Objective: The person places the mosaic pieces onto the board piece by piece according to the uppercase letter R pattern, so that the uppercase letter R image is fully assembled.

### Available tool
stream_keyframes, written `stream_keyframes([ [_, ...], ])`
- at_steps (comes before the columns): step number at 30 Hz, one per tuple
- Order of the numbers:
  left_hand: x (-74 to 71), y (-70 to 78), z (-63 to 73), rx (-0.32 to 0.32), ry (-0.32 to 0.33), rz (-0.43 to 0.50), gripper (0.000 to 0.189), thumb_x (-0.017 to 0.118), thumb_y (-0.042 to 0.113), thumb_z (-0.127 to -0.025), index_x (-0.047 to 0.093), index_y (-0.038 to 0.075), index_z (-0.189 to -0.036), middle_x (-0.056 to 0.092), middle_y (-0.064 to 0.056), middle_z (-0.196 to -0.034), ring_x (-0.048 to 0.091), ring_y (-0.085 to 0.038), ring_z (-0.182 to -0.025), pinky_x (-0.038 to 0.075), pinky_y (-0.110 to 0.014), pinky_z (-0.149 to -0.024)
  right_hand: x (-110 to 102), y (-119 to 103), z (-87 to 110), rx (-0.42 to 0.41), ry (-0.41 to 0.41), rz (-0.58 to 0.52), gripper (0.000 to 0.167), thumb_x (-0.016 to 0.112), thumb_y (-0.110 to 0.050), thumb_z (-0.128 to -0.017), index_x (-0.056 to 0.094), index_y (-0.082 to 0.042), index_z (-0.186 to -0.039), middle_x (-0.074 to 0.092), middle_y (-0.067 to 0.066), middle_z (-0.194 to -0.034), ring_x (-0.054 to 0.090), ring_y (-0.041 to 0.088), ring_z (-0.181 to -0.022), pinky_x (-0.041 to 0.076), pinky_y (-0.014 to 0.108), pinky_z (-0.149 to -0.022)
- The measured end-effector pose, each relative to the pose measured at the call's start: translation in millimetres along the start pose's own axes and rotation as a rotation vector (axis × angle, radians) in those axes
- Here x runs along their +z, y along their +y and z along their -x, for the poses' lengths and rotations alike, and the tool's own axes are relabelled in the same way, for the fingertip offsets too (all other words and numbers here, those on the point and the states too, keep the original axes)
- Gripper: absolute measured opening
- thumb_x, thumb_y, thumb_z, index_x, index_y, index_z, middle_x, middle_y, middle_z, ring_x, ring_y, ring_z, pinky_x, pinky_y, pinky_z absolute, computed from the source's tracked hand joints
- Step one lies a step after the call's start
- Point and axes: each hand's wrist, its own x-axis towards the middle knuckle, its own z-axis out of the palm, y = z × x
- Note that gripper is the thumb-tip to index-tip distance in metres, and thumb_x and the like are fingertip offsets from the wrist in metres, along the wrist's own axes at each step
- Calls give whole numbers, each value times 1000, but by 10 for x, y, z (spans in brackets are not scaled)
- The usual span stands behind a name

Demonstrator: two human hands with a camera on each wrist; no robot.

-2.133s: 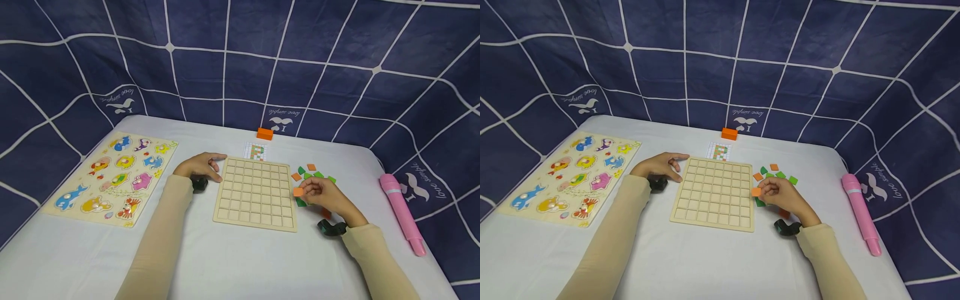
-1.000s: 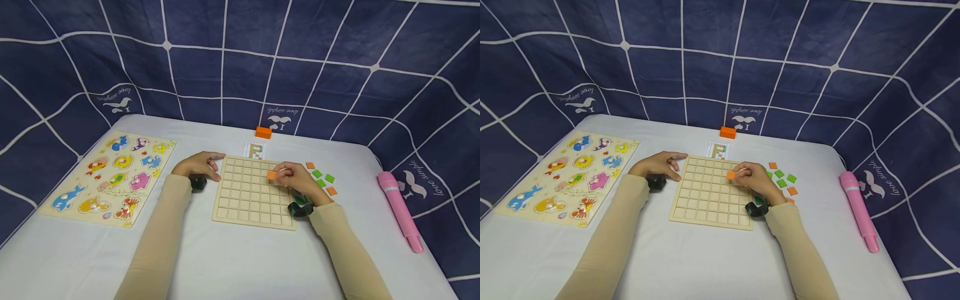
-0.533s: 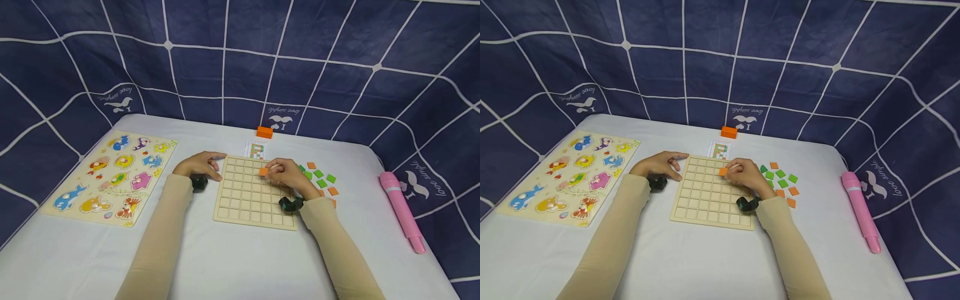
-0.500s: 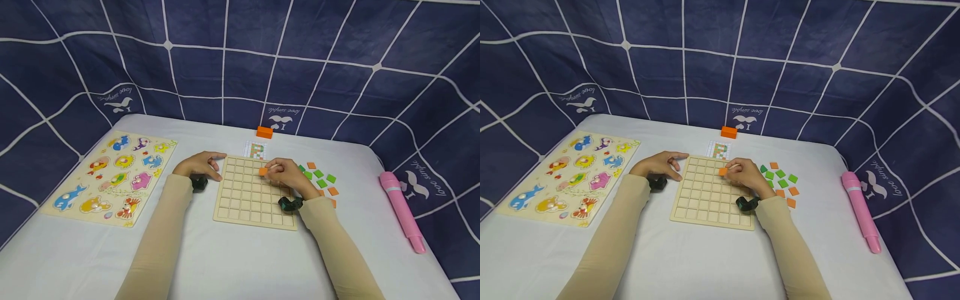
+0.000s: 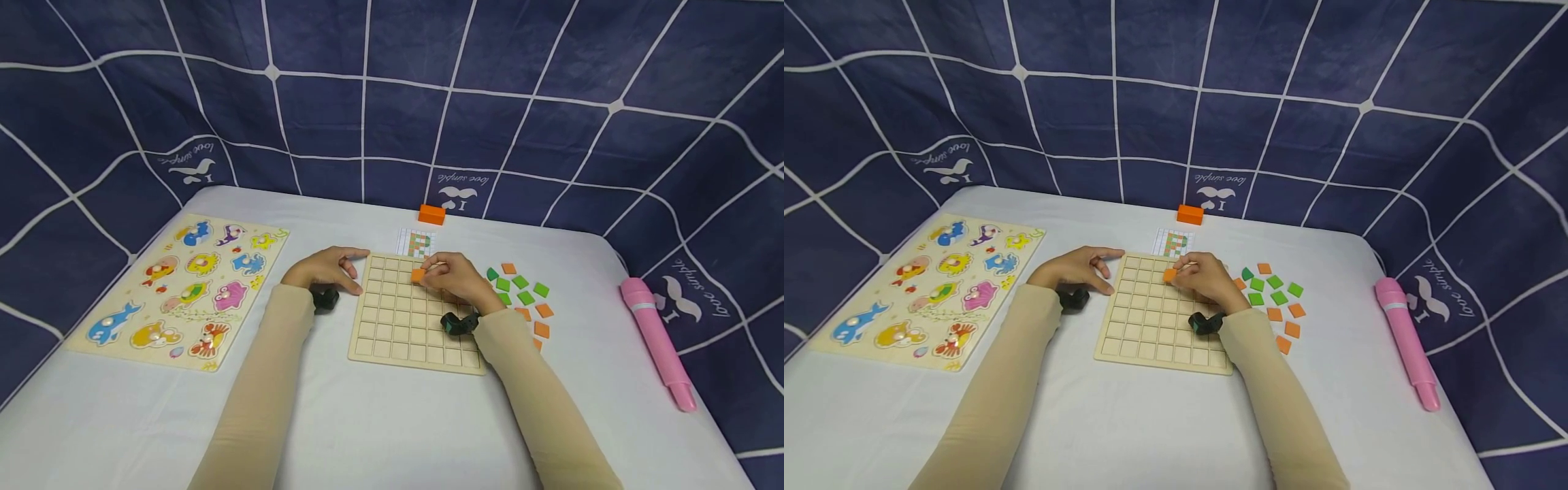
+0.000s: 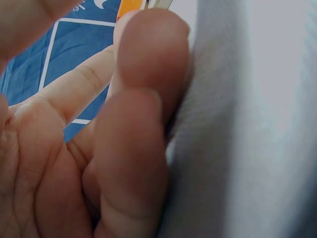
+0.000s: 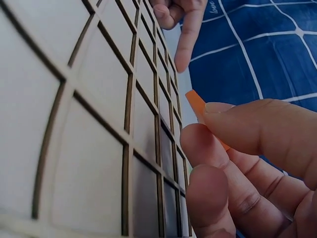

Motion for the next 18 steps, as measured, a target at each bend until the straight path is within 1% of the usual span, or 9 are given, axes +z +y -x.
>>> stream_keyframes([
  [4, -1, 8, -1, 1, -1, 5, 100, 93, -2, -77, 46, 7, -164, 60, -8, -97, 55, -18, -84, 49, -24, -73, 37, -30, -49, 12, 6, 23, 26, 78, -6, -96, 72, 2, -119, 76, 3, -86, 63, 13, -74, 49, 26, -72],
  [8, 4, 4, -7, -3, 3, -1, 100, 93, -1, -77, 46, 7, -164, 60, -8, -98, 55, -18, -83, 49, -24, -73, 78, -69, -85, 28, -8, 29, 27, 79, -7, -96, 72, 2, -120, 73, 4, -82, 60, 15, -68, 50, 28, -68],
  [14, 11, -13, -24, -6, 4, -9, 100, 94, -2, -76, 46, 6, -164, 60, -8, -97, 55, -18, -83, 49, -25, -74, 119, -108, -134, 39, -25, 56, 26, 78, -8, -97, 72, 1, -120, 71, 2, -81, 60, 16, -68, 50, 29, -69],
  [18, 8, -8, -25, -8, 7, -14, 100, 94, -1, -76, 47, 7, -164, 60, -8, -97, 54, -18, -84, 48, -25, -73, 141, -122, -167, 50, -23, 64, 25, 79, -7, -96, 72, 1, -119, 68, 2, -79, 61, 16, -68, 52, 28, -68],
])
